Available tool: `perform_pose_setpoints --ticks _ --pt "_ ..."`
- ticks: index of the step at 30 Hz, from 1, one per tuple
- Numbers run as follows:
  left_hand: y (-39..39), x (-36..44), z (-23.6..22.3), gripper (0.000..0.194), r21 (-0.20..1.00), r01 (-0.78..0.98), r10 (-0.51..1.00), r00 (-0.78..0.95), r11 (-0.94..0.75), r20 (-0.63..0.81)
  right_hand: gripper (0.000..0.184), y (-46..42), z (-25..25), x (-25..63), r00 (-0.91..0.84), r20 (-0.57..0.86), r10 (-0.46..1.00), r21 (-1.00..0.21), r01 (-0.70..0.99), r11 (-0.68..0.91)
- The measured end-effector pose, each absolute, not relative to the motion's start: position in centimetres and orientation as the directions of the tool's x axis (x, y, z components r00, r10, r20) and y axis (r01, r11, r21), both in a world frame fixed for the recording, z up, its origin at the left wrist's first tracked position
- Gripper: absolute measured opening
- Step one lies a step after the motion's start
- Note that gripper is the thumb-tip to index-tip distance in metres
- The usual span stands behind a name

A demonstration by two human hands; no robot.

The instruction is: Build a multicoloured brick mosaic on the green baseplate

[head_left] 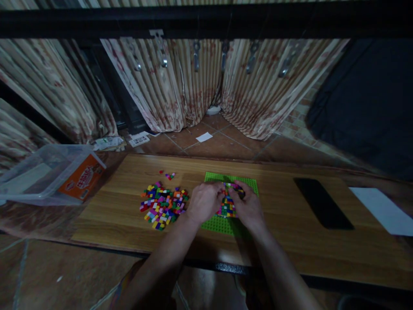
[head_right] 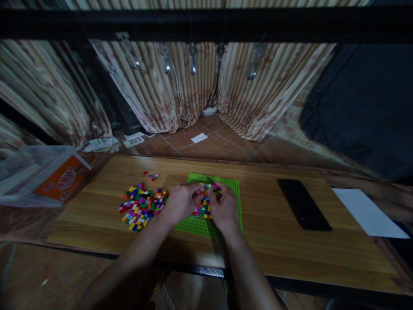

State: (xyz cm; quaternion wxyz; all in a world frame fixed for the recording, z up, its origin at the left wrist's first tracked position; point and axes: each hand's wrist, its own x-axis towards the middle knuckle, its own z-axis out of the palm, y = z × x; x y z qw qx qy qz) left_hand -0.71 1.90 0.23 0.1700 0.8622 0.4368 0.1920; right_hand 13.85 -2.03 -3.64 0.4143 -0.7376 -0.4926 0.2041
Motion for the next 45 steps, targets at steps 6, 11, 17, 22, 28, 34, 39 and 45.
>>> perform_pose_setpoints --ticks 6,11,17,22,28,34,39,45 --pt "1.6 -0.5 0.4 0.026 0.463 0.726 0.852 0.501 -0.509 0.151 0.053 -2.1 -3.5 13.8 0.416 0.086 0.905 -0.818 0.549 -0.174" --pt "1.3 -0.4 0.4 0.033 0.458 0.749 0.87 0.474 -0.478 0.133 0.053 -2.0 -3.6 13.6 0.422 0.125 0.898 -0.781 0.6 -0.173" --pt "1.0 -0.3 0.2 0.032 0.429 0.763 0.872 0.462 -0.483 0.161 0.055 -2.1 -3.4 13.3 0.422 0.137 0.896 -0.753 0.632 -0.182" --pt "1.0 -0.2 -0.1 0.031 0.385 0.777 0.867 0.461 -0.498 0.192 0.055 -2.2 -3.3 13.1 0.43 0.146 0.891 -0.743 0.642 -0.188" --pt "0.8 -0.2 -0.2 0.027 0.373 0.776 0.861 0.467 -0.509 0.203 0.056 -2.0 -3.5 13.1 0.435 0.14 0.89 -0.732 0.65 -0.203" --pt "0.7 0.0 -0.4 0.03 0.394 0.772 0.867 0.45 -0.498 0.214 0.057 -1.8 -3.5 13.2 0.431 0.131 0.893 -0.737 0.645 -0.203" --pt "0.6 0.1 -0.6 0.037 0.402 0.76 0.859 0.445 -0.511 0.252 0.053 -1.9 -3.5 12.9 0.421 0.178 0.889 -0.728 0.665 -0.169" --pt "0.7 -0.4 -0.5 0.048 0.509 0.72 0.88 0.423 -0.472 0.216 0.055 -2.1 -3.7 13.0 0.392 0.194 0.899 -0.742 0.658 -0.126"
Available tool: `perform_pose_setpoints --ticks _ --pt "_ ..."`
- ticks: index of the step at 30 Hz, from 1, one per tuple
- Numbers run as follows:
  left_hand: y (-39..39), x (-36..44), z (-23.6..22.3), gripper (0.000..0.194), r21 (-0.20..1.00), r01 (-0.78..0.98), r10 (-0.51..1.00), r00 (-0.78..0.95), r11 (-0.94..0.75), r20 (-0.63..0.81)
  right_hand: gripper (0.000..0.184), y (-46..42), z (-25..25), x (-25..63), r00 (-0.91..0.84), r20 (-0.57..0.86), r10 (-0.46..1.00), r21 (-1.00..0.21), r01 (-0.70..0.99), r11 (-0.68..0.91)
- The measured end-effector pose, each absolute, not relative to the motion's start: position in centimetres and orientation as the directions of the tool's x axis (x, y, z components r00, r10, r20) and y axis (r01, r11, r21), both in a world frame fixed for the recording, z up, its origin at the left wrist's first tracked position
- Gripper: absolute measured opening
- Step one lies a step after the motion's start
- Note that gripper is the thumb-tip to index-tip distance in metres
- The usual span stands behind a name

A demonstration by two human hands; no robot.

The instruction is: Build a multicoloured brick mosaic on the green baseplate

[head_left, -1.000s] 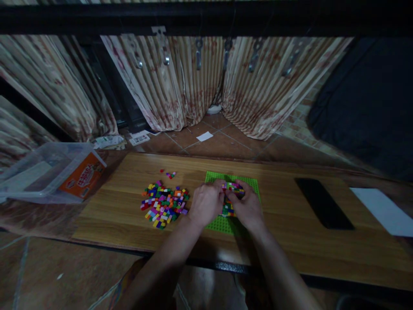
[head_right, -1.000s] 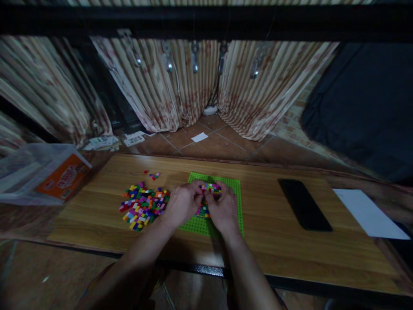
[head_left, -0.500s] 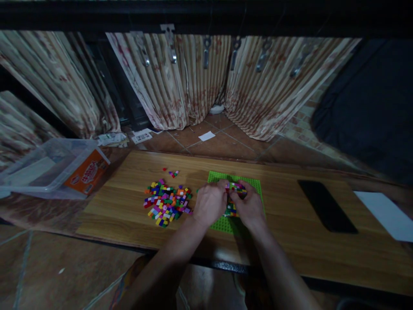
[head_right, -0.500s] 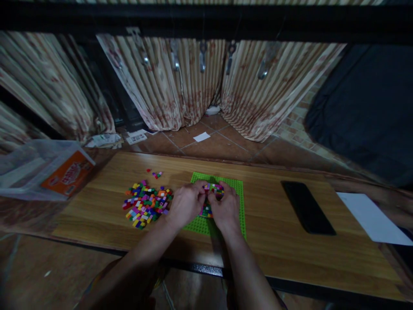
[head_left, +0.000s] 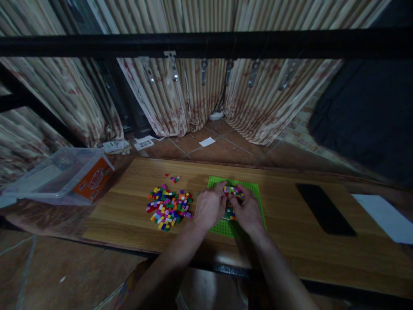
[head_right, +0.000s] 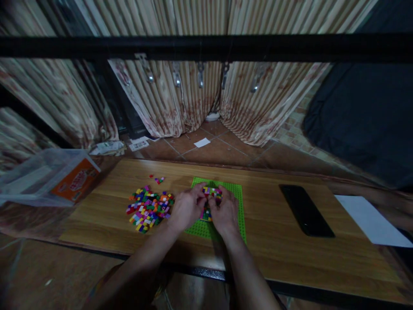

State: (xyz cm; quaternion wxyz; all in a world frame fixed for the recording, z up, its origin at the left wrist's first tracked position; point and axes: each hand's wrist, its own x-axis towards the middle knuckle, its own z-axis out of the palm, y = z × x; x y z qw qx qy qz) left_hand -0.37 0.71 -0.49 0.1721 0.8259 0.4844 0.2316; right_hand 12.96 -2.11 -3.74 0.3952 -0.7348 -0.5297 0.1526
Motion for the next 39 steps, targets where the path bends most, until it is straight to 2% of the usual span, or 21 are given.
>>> perform_pose_setpoints --ticks 5,9,16,24,29,31,36,39 --pt "2.3 -2.9 0.2 0.035 0.657 0.633 0.904 0.377 -0.409 0.199 0.061 -2.2 -3.9 13.6 0.454 0.073 0.888 -0.85 0.495 -0.183" --pt "4.5 -6.8 0.2 0.026 0.694 0.626 0.923 0.351 -0.356 0.156 0.058 -2.0 -4.0 14.1 0.482 0.003 0.876 -0.887 0.407 -0.22" --pt "5.3 -10.9 0.1 0.028 0.565 0.736 0.876 0.48 -0.374 -0.043 0.06 -2.1 -3.9 14.1 0.48 0.049 0.876 -0.857 0.47 -0.209" --pt "4.2 -7.8 -0.2 0.017 0.413 0.835 0.921 0.388 -0.363 0.026 0.059 -2.2 -4.0 14.0 0.455 0.058 0.888 -0.84 0.504 -0.203" --pt "3.6 -6.6 -0.2 0.019 0.309 0.876 0.926 0.374 -0.37 0.048 0.06 -2.2 -3.8 13.9 0.441 0.067 0.895 -0.822 0.533 -0.202" --pt "3.5 -6.5 0.1 0.02 0.356 0.855 0.92 0.389 -0.377 0.042 0.061 -2.2 -3.7 13.9 0.439 0.076 0.895 -0.817 0.542 -0.196" --pt "3.0 -5.2 0.8 0.019 0.623 0.673 0.893 0.438 -0.399 0.099 0.06 -2.1 -3.7 13.8 0.451 0.056 0.891 -0.834 0.511 -0.207" --pt "2.4 -4.0 0.8 0.019 0.682 0.603 0.886 0.44 -0.413 0.148 0.059 -2.1 -3.6 13.7 0.456 0.052 0.889 -0.834 0.509 -0.213"
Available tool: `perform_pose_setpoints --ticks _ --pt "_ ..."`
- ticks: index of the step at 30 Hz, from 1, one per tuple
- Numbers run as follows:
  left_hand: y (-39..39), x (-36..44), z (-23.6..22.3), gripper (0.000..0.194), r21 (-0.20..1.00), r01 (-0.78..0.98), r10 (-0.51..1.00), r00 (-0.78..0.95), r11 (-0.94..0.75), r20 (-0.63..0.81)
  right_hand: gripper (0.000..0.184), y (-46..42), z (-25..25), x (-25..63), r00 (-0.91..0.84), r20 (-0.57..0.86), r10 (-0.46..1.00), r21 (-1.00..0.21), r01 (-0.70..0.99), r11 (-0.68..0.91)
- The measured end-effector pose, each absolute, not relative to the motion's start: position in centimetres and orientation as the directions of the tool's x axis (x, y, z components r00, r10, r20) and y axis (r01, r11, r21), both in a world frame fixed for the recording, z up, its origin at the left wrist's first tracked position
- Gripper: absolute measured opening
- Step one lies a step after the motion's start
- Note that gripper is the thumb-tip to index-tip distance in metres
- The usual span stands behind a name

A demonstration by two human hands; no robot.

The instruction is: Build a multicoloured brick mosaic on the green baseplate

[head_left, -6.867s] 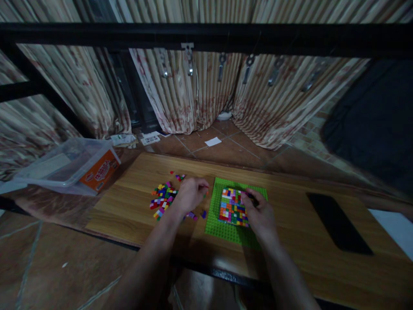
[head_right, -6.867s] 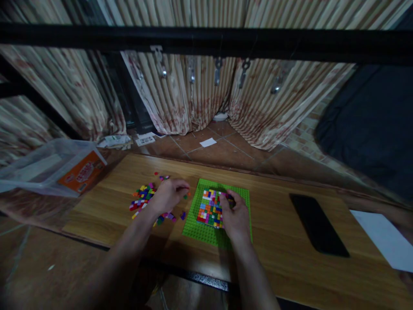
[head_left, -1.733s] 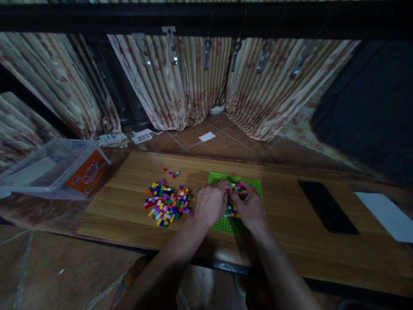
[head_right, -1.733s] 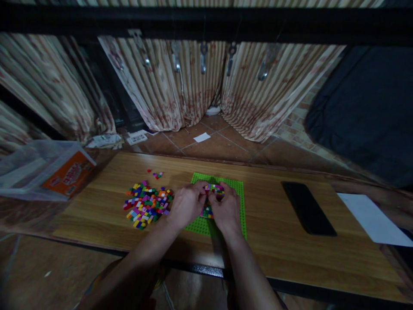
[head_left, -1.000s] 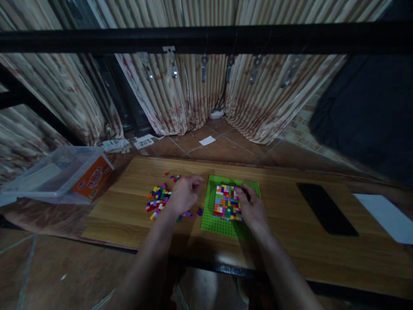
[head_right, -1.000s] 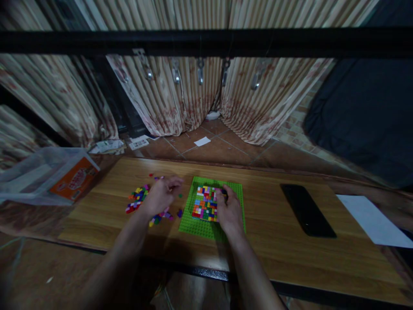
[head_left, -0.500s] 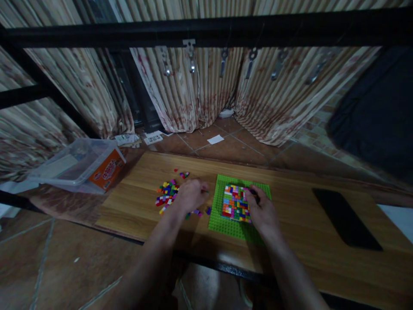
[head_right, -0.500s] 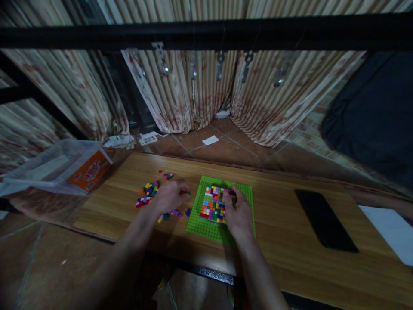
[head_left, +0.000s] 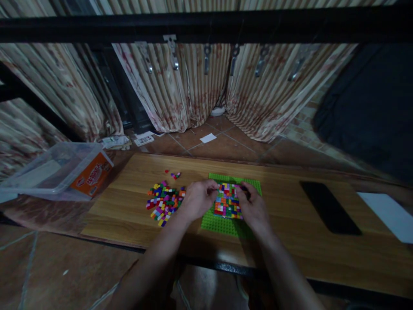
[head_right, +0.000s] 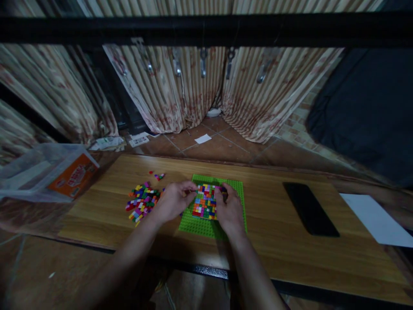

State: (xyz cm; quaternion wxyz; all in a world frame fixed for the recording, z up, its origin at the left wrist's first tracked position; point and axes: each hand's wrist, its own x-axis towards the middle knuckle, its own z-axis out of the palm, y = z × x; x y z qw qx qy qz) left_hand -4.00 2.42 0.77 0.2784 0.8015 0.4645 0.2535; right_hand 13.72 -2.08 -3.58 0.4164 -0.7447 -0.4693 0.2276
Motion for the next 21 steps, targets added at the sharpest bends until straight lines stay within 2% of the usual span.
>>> perform_pose_setpoints --ticks 7,15,21 --pt "1.7 -2.5 0.4 0.02 0.597 0.593 0.824 0.515 -0.54 0.234 0.057 -2.2 -3.5 13.7 0.442 0.084 0.893 -0.837 0.517 -0.178" --pt "1.8 -1.8 -0.4 0.021 0.563 0.628 0.836 0.486 -0.537 0.254 0.057 -2.2 -3.3 13.6 0.453 0.062 0.89 -0.822 0.529 -0.212" --pt "1.7 -1.5 -0.1 0.025 0.579 0.655 0.864 0.459 -0.486 0.206 0.062 -2.4 -3.2 13.2 0.439 0.095 0.893 -0.8 0.568 -0.194"
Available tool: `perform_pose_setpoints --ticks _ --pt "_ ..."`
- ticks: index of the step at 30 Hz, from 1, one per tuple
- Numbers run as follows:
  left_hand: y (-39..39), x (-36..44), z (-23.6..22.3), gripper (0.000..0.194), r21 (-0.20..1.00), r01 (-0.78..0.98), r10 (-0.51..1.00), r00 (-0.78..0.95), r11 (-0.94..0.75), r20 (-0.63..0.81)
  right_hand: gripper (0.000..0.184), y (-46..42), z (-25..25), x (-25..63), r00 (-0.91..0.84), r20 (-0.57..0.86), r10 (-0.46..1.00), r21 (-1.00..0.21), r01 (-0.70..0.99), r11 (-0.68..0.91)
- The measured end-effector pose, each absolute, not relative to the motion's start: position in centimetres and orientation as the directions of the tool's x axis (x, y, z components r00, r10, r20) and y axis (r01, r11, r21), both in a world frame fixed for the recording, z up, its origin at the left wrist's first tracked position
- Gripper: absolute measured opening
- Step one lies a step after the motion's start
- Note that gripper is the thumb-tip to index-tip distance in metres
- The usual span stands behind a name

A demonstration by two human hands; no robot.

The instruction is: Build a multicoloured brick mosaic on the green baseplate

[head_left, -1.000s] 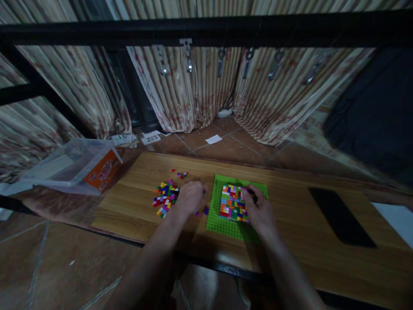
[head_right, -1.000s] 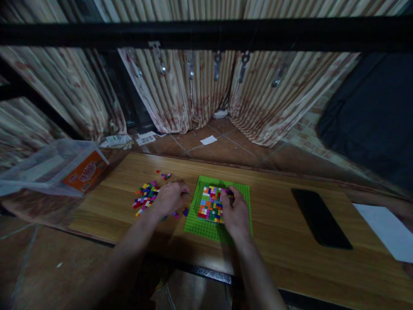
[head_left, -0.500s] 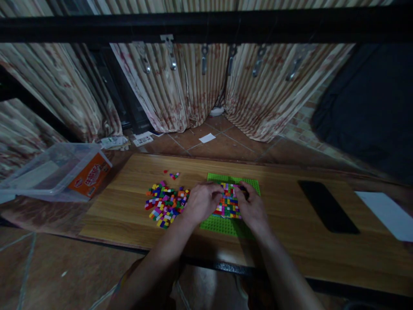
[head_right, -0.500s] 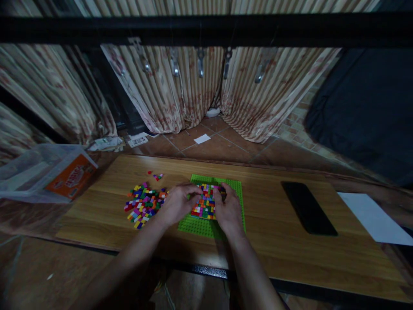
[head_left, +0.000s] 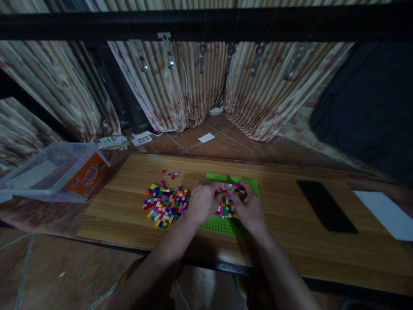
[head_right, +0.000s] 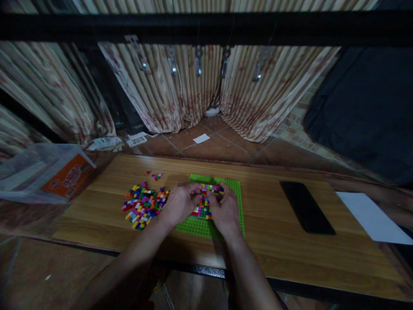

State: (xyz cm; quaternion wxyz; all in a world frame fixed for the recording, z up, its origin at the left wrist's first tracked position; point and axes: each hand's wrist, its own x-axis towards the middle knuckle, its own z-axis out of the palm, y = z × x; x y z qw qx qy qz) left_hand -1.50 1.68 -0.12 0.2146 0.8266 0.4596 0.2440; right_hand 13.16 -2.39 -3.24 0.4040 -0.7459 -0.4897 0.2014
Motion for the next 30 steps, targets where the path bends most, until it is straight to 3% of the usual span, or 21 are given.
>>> perform_pose_setpoints --ticks 12,30 --pt "1.7 -1.2 -0.9 0.047 0.6 0.65 0.876 0.433 -0.467 0.212 0.066 -2.2 -3.3 12.2 0.436 0.143 0.889 -0.725 0.657 -0.206" --pt "1.4 -0.8 -0.8 0.056 0.587 0.68 0.894 0.398 -0.438 0.207 0.065 -1.8 -3.2 12.0 0.472 0.103 0.876 -0.712 0.649 -0.266"
